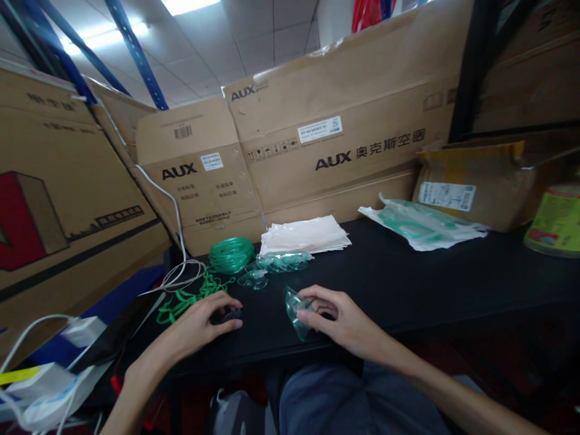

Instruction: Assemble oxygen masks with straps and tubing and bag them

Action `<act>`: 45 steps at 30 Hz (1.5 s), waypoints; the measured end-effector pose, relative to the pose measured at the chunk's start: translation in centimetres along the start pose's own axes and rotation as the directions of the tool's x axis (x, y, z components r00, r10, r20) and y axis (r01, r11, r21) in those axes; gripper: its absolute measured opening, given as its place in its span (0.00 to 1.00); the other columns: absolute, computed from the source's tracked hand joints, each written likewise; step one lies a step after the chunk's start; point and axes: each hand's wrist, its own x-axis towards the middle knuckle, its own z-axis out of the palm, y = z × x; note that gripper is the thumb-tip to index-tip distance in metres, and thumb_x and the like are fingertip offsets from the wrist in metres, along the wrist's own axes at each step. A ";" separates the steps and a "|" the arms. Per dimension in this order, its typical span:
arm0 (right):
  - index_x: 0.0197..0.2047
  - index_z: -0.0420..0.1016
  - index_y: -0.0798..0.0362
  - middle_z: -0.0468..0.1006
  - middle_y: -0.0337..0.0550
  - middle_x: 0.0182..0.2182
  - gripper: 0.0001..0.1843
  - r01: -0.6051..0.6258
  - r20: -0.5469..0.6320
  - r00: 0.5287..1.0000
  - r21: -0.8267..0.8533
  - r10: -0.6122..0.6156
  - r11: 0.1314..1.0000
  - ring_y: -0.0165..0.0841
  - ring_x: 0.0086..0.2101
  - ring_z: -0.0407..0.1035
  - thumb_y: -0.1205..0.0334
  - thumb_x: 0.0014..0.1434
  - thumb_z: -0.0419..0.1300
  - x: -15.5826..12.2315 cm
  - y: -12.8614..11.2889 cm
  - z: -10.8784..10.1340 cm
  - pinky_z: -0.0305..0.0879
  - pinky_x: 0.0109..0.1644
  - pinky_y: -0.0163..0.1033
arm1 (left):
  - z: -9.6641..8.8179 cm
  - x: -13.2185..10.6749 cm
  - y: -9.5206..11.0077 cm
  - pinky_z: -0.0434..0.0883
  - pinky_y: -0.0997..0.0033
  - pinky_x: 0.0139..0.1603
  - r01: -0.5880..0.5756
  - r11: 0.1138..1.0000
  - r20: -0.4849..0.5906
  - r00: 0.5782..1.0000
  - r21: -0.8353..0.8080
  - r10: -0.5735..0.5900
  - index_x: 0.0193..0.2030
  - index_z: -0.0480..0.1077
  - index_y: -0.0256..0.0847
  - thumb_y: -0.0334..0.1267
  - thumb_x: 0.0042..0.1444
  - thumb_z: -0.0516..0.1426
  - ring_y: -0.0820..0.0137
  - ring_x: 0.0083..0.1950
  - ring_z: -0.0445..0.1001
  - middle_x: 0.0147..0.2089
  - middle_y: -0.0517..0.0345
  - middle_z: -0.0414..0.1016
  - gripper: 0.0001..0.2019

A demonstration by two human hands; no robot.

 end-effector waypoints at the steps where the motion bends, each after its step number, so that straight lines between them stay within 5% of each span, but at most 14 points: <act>1: 0.49 0.79 0.54 0.78 0.40 0.33 0.20 -0.001 0.001 1.000 -0.002 0.001 1.000 0.32 0.34 0.71 0.48 0.61 0.66 0.0 0.0 0.0 0.67 0.41 0.37 | 0.0 0.1 0.0 0.73 0.64 0.54 -0.020 1.000 -0.012 1.000 -0.002 0.020 0.49 0.79 0.48 0.54 0.59 0.61 0.62 0.50 0.78 0.50 0.56 0.79 0.18; 6: 0.51 0.78 0.54 0.76 0.40 0.33 0.20 -0.004 -0.042 0.999 -0.054 0.001 0.999 0.32 0.34 0.70 0.49 0.62 0.65 0.2 0.2 0.0 0.67 0.40 0.38 | 0.1 0.4 0.9 0.71 0.60 0.60 -0.097 0.995 -0.136 0.986 0.016 0.098 0.47 0.79 0.47 0.52 0.58 0.63 0.60 0.54 0.77 0.52 0.55 0.79 0.15; 12: 0.47 0.81 0.56 0.79 0.45 0.39 0.14 0.006 -0.074 0.997 -0.168 -0.019 0.986 0.35 0.38 0.73 0.57 0.60 0.65 0.7 0.2 -0.1 0.67 0.43 0.38 | 1.1 0.5 5.8 0.75 0.66 0.50 -0.183 0.977 -0.295 0.945 -0.108 0.144 0.54 0.76 0.47 0.44 0.61 0.62 0.64 0.47 0.79 0.48 0.57 0.81 0.16; 17: 0.42 0.84 0.55 0.76 0.41 0.35 0.11 0.043 -0.054 0.997 -0.279 -0.060 0.959 0.33 0.34 0.69 0.59 0.59 0.66 0.4 -0.4 -0.3 0.62 0.38 0.37 | 2.9 1.0 8.5 0.74 0.65 0.54 -0.327 0.927 -0.361 0.900 -0.183 0.246 0.55 0.76 0.45 0.39 0.62 0.61 0.64 0.50 0.78 0.50 0.55 0.80 0.14; 30: 0.43 0.83 0.55 0.77 0.41 0.35 0.11 0.158 0.125 0.985 -0.350 -0.121 0.923 0.33 0.37 0.70 0.57 0.62 0.66 -0.3 -1.3 -0.6 0.63 0.43 0.37 | 5.9 1.0 8.6 0.73 0.66 0.58 -0.383 0.881 -0.368 0.889 -0.278 0.271 0.56 0.77 0.47 0.39 0.63 0.63 0.65 0.55 0.77 0.54 0.55 0.80 0.15; 45: 0.48 0.80 0.53 0.76 0.43 0.41 0.13 0.181 0.237 0.965 -0.297 -0.111 0.937 0.34 0.42 0.71 0.54 0.68 0.61 -0.6 -1.9 -1.2 0.64 0.49 0.37 | 5.7 1.0 8.5 0.74 0.66 0.56 -0.333 0.833 -0.276 0.934 -0.443 0.226 0.53 0.80 0.46 0.43 0.61 0.64 0.63 0.53 0.79 0.52 0.55 0.82 0.14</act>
